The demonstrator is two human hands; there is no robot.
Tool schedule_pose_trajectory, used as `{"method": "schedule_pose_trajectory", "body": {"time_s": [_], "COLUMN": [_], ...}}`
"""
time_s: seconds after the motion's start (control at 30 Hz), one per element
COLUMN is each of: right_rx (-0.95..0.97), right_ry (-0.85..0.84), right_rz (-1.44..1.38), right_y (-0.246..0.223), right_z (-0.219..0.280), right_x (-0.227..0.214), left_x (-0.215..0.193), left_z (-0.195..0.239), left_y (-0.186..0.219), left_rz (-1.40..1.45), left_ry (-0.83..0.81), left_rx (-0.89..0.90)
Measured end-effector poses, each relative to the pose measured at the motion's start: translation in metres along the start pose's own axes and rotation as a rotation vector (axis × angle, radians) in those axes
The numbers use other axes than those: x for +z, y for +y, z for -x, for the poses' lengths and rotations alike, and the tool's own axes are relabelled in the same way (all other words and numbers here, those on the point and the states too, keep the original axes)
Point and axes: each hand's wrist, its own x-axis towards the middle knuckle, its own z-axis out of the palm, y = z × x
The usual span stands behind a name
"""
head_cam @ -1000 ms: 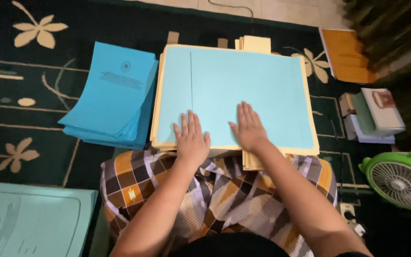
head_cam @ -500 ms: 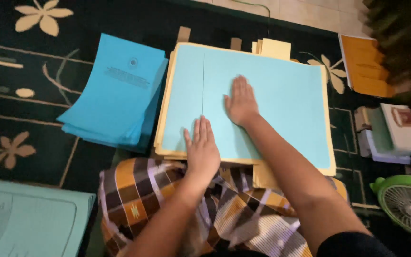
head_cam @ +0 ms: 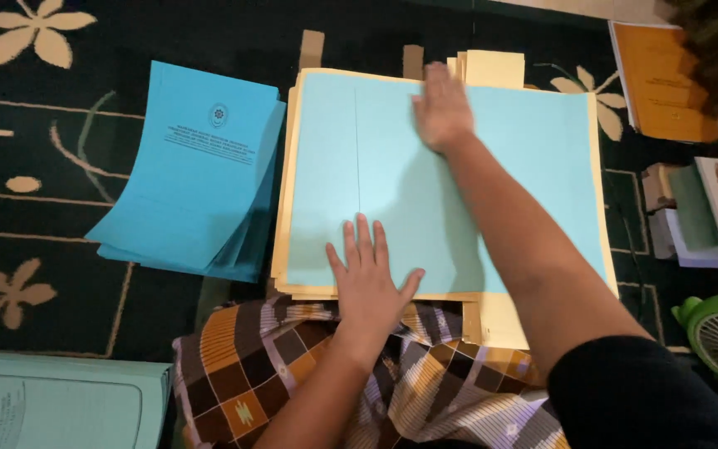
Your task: The person sits on the floor and repeatedly folds light blue paper sheets in half. They smooth the creases with their hands and place the folded sheets into a stack of similar items.
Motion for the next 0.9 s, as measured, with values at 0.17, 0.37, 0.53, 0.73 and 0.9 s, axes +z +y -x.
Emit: {"method": "schedule_pose_trajectory", "body": {"time_s": [0.17, 0.37, 0.53, 0.73, 0.9], "right_rx": [0.02, 0.155, 0.289, 0.51, 0.577], "right_ry": [-0.005, -0.108, 0.032, -0.048, -0.092], "right_rz": [0.151, 0.257, 0.41, 0.005, -0.335], "right_y": [0.037, 0.051, 0.07, 0.053, 0.037], "right_z": [0.078, 0.182, 0.235, 0.275, 0.285], "right_x": [0.004, 0.019, 0.058, 0.035, 0.01], "left_x": [-0.044, -0.084, -0.085, -0.087, -0.086], "left_z": [-0.009, -0.014, -0.006, 0.009, 0.014], "left_y": [-0.014, -0.024, -0.03, -0.033, -0.032], "left_rz": [0.223, 0.389, 0.383, 0.414, 0.411], "left_ry": [-0.204, -0.478, -0.424, -0.382, -0.314], "left_rx": [0.074, 0.116, 0.084, 0.116, 0.133]}}
